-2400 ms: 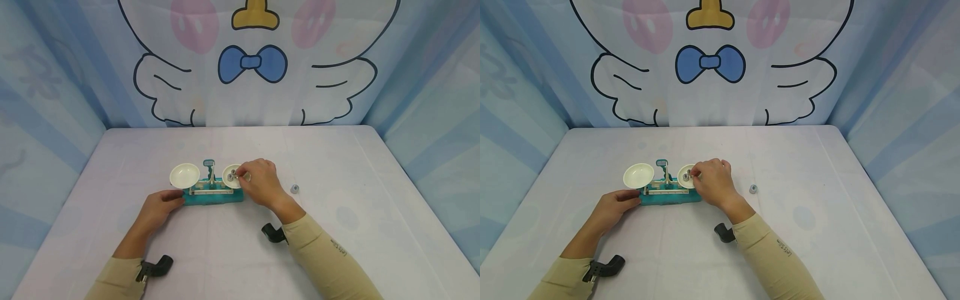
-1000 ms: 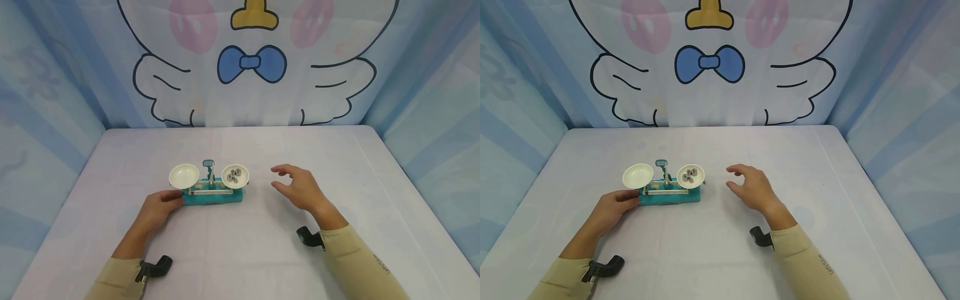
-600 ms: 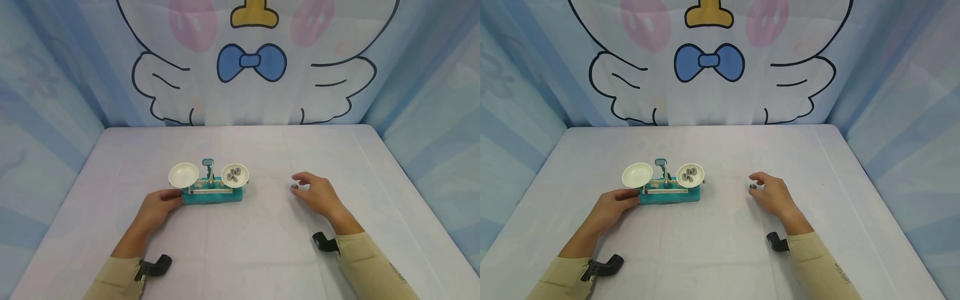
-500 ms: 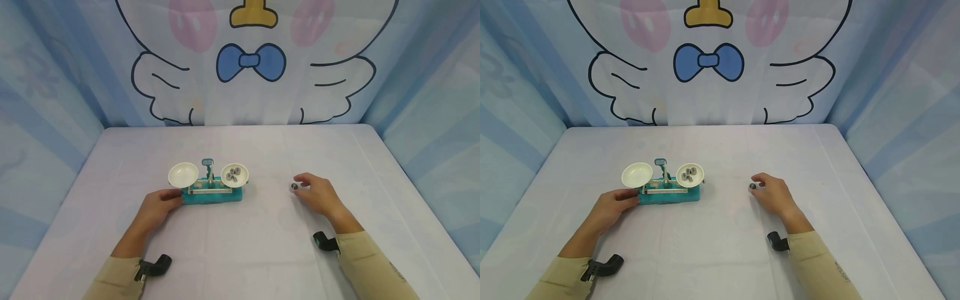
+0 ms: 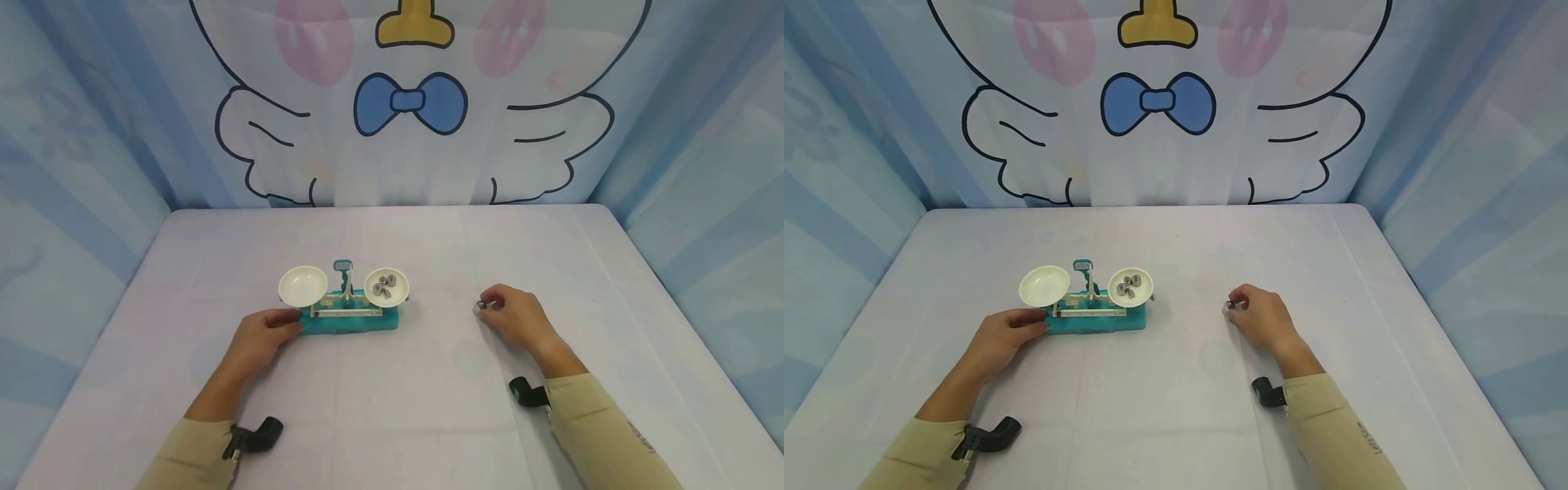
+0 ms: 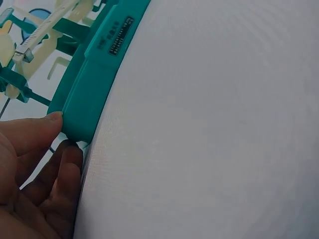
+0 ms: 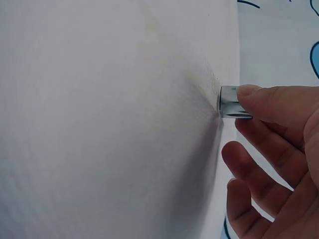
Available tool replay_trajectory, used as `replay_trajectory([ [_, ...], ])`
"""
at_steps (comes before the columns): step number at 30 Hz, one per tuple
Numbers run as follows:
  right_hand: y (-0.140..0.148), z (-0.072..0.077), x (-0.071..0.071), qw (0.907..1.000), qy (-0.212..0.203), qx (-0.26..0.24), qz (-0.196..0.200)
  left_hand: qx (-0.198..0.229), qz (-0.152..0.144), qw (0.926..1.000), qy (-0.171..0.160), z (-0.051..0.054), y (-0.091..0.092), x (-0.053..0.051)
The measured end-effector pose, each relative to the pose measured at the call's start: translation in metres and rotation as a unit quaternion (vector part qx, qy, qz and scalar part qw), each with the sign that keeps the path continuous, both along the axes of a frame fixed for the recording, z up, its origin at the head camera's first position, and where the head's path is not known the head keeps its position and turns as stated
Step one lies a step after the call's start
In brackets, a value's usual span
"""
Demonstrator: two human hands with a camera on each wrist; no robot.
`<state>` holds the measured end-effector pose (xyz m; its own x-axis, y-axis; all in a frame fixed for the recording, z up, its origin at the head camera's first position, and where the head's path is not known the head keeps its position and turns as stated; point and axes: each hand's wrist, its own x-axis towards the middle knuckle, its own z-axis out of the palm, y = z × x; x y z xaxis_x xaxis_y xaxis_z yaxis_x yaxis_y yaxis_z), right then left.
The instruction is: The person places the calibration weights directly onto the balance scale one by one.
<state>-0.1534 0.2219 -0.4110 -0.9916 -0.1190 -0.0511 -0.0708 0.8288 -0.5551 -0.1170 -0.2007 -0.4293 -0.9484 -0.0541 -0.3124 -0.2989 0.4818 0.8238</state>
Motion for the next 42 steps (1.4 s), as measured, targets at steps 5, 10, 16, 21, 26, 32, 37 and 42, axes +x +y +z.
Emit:
replay_trajectory([
  [5,-0.001,0.001,0.001,1.0,0.002,-0.001,0.003,-0.011,0.001,0.9999,0.004,0.001,0.005,-0.001],
  [10,-0.003,0.001,0.0,1.0,0.0,0.001,0.002,-0.024,0.001,0.9997,0.004,0.002,0.008,0.0],
  [16,-0.004,0.001,0.0,1.0,0.004,0.004,0.004,-0.028,0.0,0.9996,0.006,0.002,0.008,0.0],
  [21,-0.008,0.004,0.003,0.9999,0.016,-0.004,-0.001,-0.028,-0.002,0.9996,0.004,0.003,0.008,0.0],
  [26,-0.02,0.017,0.004,0.9983,0.056,-0.014,0.012,-0.026,0.0,0.9997,0.002,0.003,0.008,-0.001],
  [32,-0.046,0.044,0.007,0.9957,0.078,-0.023,0.045,-0.026,0.0,0.9997,0.002,0.002,0.007,-0.001],
  [37,-0.067,0.067,0.005,0.9856,0.137,-0.019,0.097,-0.024,-0.001,0.9997,0.003,0.001,0.006,-0.002],
  [42,-0.089,0.083,0.001,0.9723,0.182,-0.015,0.146,-0.019,-0.003,0.9998,0.004,0.001,0.006,-0.002],
])
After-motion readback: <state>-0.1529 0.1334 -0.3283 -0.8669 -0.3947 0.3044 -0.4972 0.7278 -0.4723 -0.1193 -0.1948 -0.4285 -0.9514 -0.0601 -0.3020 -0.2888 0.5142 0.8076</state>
